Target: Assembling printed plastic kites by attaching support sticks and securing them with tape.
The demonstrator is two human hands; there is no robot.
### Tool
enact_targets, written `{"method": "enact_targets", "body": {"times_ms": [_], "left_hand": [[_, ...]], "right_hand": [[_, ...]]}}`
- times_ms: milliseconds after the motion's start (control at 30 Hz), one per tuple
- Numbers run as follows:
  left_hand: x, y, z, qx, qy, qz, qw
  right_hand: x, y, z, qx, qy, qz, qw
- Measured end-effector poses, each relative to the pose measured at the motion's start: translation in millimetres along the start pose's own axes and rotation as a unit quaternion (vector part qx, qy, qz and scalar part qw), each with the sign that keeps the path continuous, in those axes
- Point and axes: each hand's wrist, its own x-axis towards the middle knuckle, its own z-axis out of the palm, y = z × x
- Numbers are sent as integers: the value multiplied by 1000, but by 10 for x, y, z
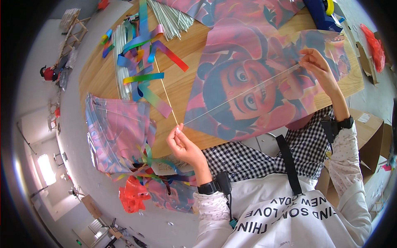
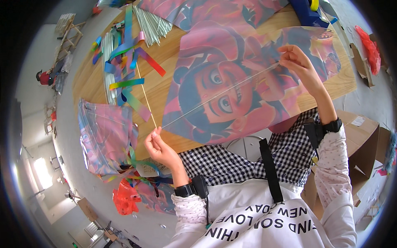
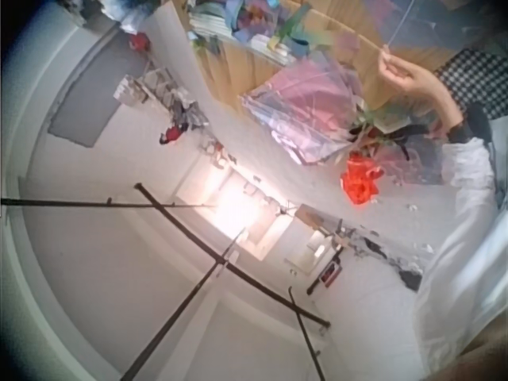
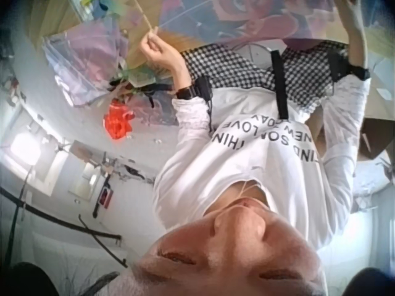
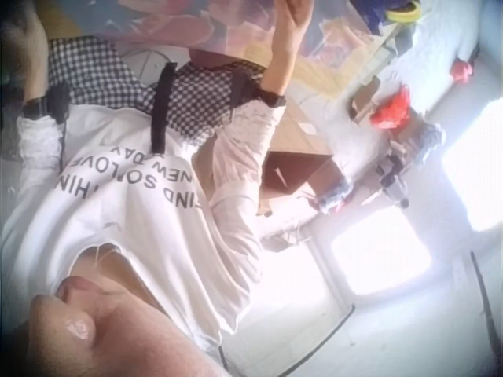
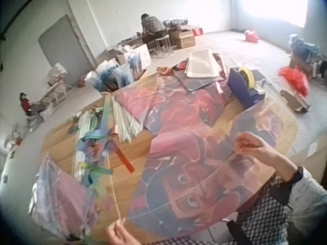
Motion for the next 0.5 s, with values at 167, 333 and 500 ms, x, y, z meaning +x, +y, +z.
{"method": "enact_targets", "body": {"times_ms": [167,333,500], "left_hand": [[0,-15,-15,6,-9,6,1000],[-1,-34,-18,3,-10,4,1000],[-3,-31,-10,-1,-4,-1,1000]], "right_hand": [[6,37,4,9,16,-3,1000],[11,43,12,16,17,-4,1000],[16,58,-3,15,12,-12,1000]]}}
